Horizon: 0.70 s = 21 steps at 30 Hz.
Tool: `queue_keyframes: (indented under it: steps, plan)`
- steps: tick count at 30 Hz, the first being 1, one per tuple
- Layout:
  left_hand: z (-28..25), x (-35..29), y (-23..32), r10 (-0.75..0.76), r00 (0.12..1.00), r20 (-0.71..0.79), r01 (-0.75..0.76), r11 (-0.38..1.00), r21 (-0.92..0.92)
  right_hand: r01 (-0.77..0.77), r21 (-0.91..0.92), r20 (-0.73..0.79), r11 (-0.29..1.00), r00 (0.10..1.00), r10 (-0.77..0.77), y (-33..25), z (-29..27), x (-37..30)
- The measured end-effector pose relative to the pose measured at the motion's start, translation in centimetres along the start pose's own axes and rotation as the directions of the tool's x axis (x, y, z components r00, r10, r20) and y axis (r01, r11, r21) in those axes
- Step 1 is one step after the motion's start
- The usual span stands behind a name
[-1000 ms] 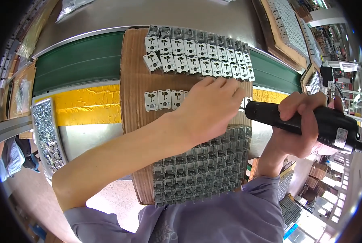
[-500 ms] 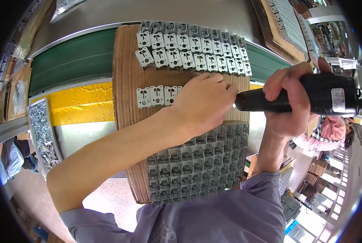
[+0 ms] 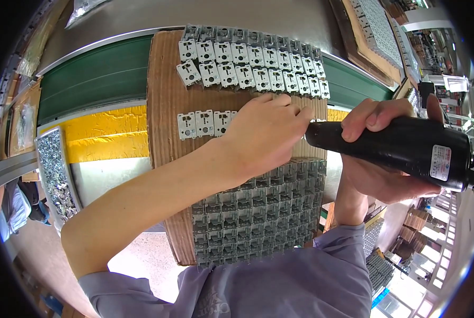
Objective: The person fastens plastic components onto a circuit panel using an electric screwdriver to drive screws.
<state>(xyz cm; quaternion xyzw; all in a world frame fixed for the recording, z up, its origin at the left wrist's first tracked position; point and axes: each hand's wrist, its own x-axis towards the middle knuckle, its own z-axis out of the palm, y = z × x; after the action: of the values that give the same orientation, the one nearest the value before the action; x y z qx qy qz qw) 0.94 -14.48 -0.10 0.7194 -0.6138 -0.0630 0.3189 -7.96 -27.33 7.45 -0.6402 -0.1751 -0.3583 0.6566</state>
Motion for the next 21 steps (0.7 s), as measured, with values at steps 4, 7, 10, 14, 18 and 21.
queue_keyframes:
  steps: [4,7,10,14,18,21]
  plan:
    - [-0.11,-0.03,0.03,-0.004,1.000,0.016,0.004,1.000,-0.016,-0.043,0.043,-0.010,0.998,0.999,0.043,-0.23,-0.07,0.23]
    - [-0.08,0.01,0.07,0.001,1.000,0.011,-0.001,1.000,-0.004,-0.024,0.081,0.041,0.996,0.999,0.021,0.03,-0.80,0.28]
    - [0.01,0.01,0.09,-0.001,1.000,0.004,0.001,1.000,-0.016,-0.043,0.082,0.042,0.996,0.998,0.039,-0.16,-0.84,0.24]
    - [0.07,-0.04,0.08,0.000,1.000,-0.009,0.000,1.000,-0.011,-0.032,0.089,0.067,0.996,0.997,0.026,-0.08,-0.82,0.29]
    - [0.08,0.02,0.10,-0.003,1.000,0.008,0.003,1.000,-0.005,-0.061,0.119,0.015,0.991,0.998,0.060,-0.19,-0.47,0.31]
    - [-0.04,-0.04,0.08,-0.011,1.000,0.027,0.011,1.000,-0.007,-0.077,0.134,-0.018,0.988,0.997,0.080,-0.27,-0.12,0.32]
